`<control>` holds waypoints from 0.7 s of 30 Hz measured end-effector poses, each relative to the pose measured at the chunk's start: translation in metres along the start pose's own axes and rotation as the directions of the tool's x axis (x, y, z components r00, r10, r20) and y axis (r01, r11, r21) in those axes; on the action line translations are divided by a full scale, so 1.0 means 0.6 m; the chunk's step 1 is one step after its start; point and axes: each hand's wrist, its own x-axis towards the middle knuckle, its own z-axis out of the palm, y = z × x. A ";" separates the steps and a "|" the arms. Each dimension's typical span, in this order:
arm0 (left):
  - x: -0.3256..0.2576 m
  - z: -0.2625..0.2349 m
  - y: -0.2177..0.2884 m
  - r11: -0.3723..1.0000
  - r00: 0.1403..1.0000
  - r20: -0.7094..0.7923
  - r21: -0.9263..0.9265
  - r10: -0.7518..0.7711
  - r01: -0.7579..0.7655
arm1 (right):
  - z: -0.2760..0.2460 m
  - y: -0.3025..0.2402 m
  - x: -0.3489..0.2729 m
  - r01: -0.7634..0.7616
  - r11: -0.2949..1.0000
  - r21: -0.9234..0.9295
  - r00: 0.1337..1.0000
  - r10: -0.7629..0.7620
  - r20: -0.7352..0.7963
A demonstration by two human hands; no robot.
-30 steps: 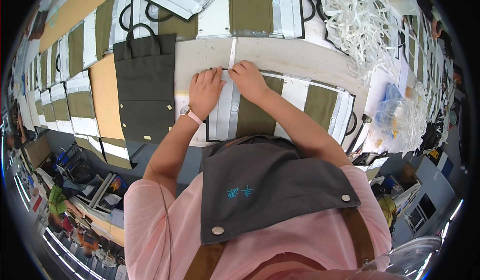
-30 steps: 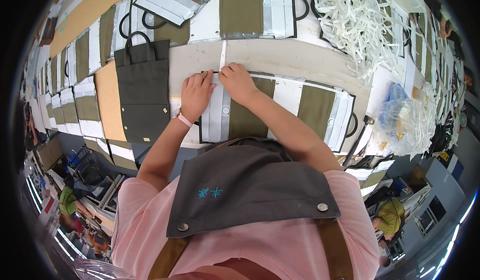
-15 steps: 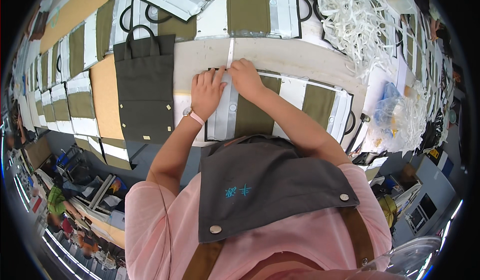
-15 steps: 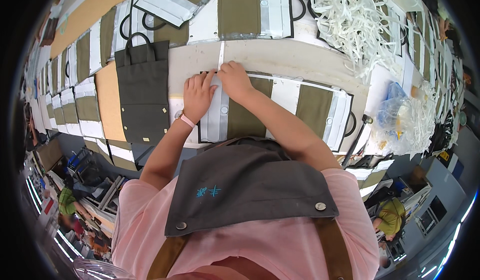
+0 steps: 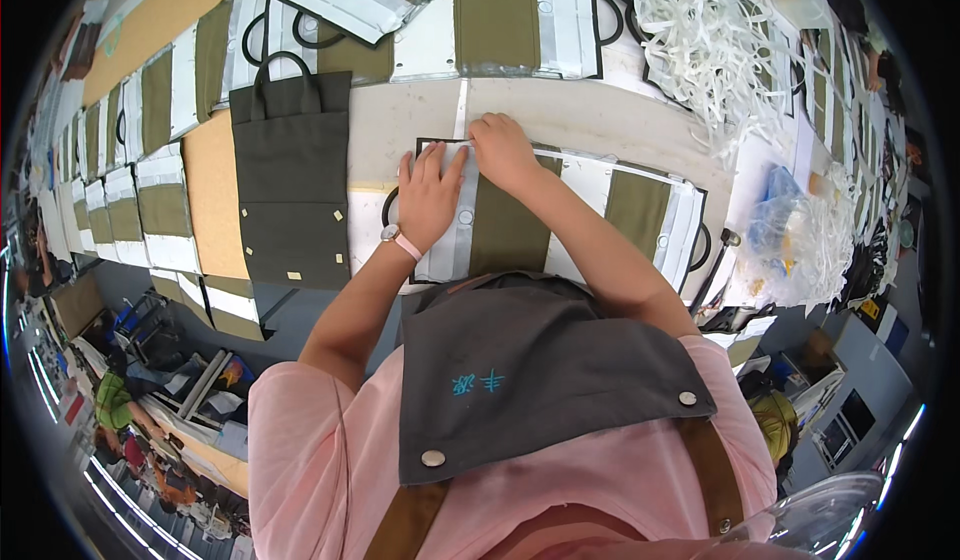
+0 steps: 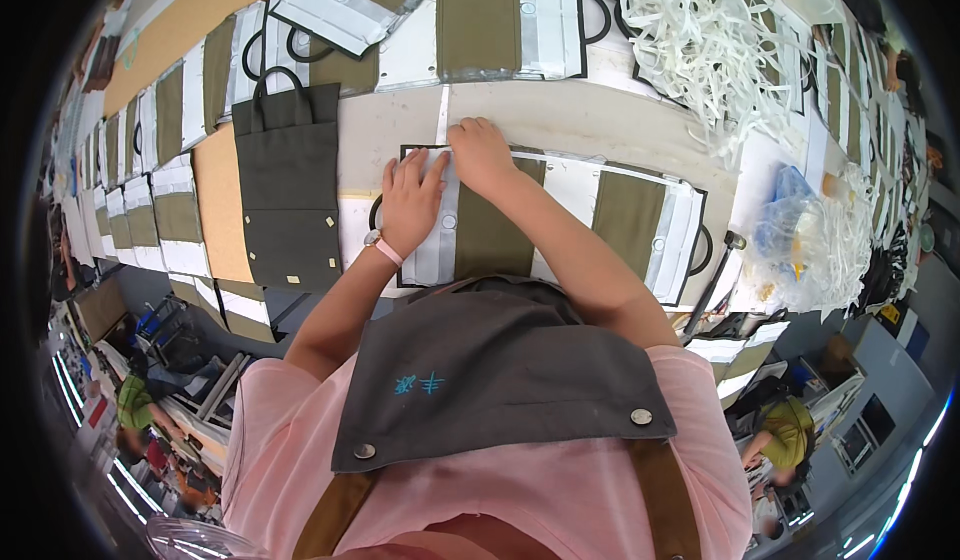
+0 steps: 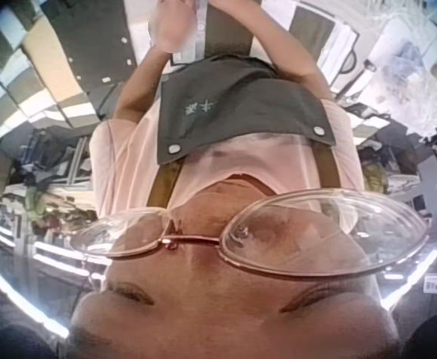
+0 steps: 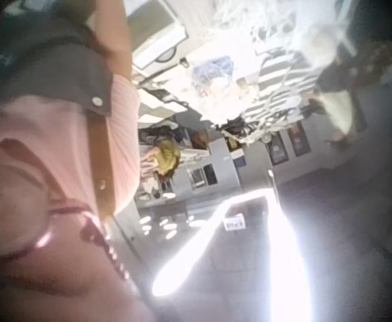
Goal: The person assembles a tote bag by inserting white plastic strips into the top edge of a green fabric panel. They use a hammer to secure the strips and then apply a white adhesive seal along the edge. The process is repeated for multiple bags on a factory floor.
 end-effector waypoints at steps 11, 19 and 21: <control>0.010 0.003 -0.002 1.000 1.000 0.008 0.025 -0.006 0.006 | 0.027 0.008 -0.013 0.151 0.988 0.003 0.967 -0.147 -0.208; 0.020 -0.003 -0.011 0.989 0.996 0.000 -0.120 -0.084 0.083 | -0.009 0.030 -0.031 0.456 0.873 -0.173 0.879 -0.472 -0.065; 0.020 -0.004 -0.015 0.998 0.999 0.017 -0.062 -0.031 0.032 | -0.010 0.028 -0.031 0.462 0.856 -0.233 0.878 -0.479 -0.020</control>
